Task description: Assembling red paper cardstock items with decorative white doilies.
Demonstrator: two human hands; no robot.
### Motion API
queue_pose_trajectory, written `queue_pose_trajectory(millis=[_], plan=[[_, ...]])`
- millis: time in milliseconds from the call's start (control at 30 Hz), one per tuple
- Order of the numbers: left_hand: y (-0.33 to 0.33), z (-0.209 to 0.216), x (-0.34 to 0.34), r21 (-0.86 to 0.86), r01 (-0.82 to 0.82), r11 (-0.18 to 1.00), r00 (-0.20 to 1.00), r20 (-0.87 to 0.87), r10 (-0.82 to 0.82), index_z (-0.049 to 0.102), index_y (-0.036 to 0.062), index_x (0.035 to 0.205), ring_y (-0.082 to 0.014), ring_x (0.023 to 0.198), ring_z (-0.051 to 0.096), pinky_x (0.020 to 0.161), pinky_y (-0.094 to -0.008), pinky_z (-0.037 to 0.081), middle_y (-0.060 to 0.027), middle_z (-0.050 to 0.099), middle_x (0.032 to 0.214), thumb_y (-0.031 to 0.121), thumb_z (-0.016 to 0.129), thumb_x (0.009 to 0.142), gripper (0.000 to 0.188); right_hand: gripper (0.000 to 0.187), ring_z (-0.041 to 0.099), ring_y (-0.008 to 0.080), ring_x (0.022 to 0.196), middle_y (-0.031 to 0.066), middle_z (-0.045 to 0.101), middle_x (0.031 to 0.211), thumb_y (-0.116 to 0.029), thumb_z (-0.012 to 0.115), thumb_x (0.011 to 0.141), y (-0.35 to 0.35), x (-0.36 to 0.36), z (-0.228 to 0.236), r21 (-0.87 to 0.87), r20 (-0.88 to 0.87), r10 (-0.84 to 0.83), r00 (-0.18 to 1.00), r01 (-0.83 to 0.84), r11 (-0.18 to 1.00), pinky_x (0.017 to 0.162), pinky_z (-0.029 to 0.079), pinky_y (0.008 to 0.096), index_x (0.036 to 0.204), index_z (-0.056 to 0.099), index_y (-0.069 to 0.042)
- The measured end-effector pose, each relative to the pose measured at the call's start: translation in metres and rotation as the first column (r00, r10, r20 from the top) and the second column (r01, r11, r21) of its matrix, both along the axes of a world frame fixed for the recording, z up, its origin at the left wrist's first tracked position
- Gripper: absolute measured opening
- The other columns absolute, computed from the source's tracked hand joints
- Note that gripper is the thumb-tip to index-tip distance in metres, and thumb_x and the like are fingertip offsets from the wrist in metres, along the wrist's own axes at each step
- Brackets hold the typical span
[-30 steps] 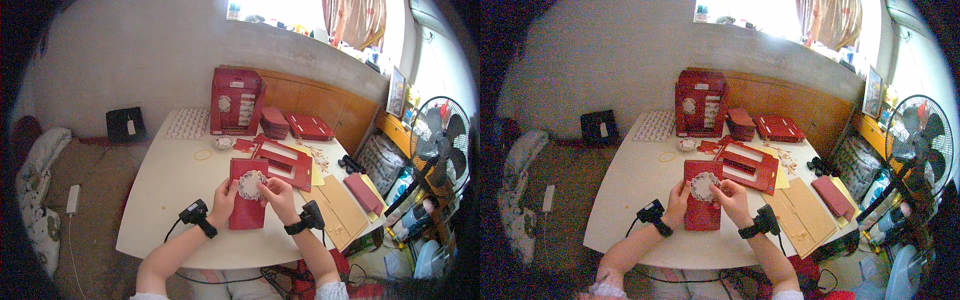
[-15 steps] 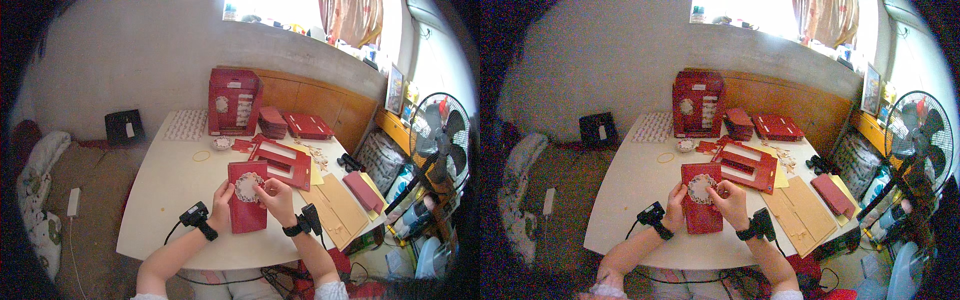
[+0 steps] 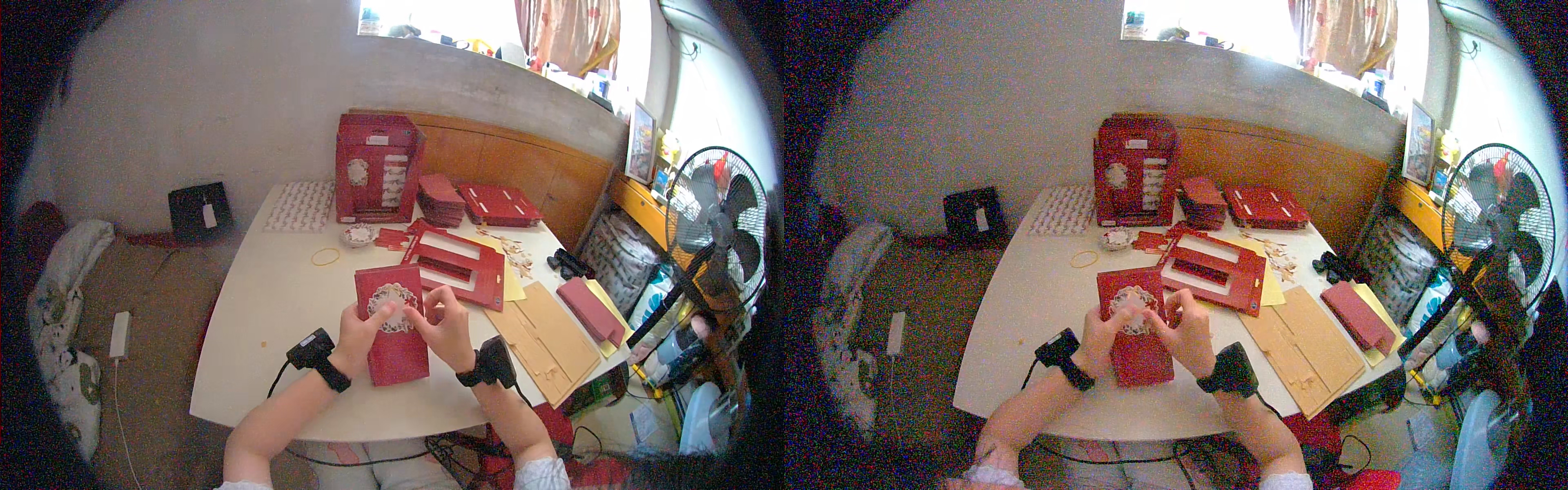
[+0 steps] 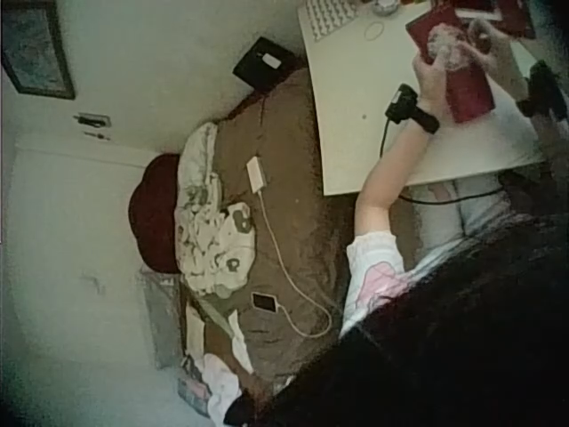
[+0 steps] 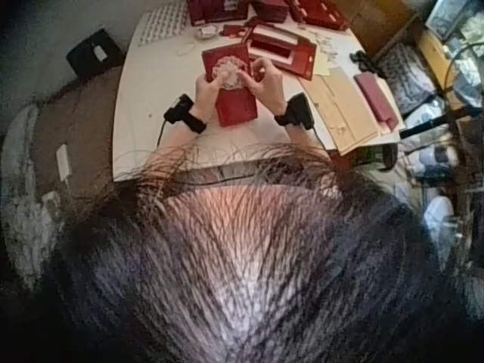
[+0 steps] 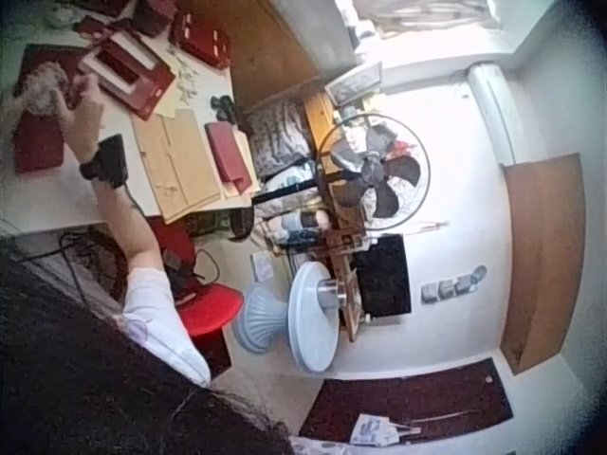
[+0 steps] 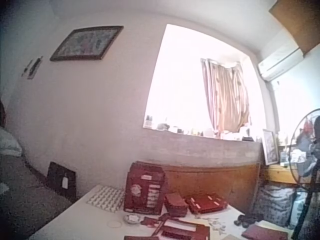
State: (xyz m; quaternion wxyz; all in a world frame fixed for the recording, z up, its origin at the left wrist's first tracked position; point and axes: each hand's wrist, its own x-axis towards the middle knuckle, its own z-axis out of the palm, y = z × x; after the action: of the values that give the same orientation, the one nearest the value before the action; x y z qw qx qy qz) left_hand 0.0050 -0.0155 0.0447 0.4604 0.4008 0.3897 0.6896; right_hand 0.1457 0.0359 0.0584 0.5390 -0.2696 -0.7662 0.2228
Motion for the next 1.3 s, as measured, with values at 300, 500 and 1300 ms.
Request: queue_pose_trajectory(millis=[300,500,1300], plan=[[-0.008,0.019,-0.003,0.139,-0.152,0.979,0.958,-0.224,0.18,0.058,-0.0023,0.092,-0.0114,0.072,0.059,0.063,-0.0241,0.048,-0.0068,0.062,0.083,0.009,0.061,0.076,0.02,0.031,0.053,0.0128,0.087,0.0066,0.053,0.088,-0.003,0.057,0.079,-0.001,-0.005,-0.006,-0.142,0.021,0.349,0.937,-0.343,0.928,0.076,0.042,0.0248,0.105,0.042,0.0],[-0.012,0.018,-0.002,0.367,-0.177,0.913,0.803,-0.483,0.35,0.059,-0.0012,0.092,-0.0119,0.072,0.059,0.064,-0.0258,0.047,-0.0082,0.063,0.082,0.012,0.063,0.073,0.024,0.031,0.044,0.014,0.102,0.0085,0.047,0.107,0.003,0.046,0.082,-0.005,-0.009,-0.015,-0.231,-0.184,0.473,0.862,-0.505,0.831,0.088,0.035,0.0283,0.11,0.035,-0.002],[-0.005,0.008,-0.004,0.364,-0.103,0.926,0.843,-0.462,0.276,0.054,-0.0003,0.098,-0.0147,0.081,0.058,0.071,-0.0276,0.046,-0.0095,0.061,0.089,0.015,0.065,0.074,0.031,0.038,0.045,0.0196,0.103,0.0113,0.047,0.109,-0.002,0.045,0.085,-0.004,-0.016,-0.02,-0.181,-0.211,0.47,0.857,-0.507,0.843,0.089,0.036,0.0306,0.119,0.029,-0.003]])
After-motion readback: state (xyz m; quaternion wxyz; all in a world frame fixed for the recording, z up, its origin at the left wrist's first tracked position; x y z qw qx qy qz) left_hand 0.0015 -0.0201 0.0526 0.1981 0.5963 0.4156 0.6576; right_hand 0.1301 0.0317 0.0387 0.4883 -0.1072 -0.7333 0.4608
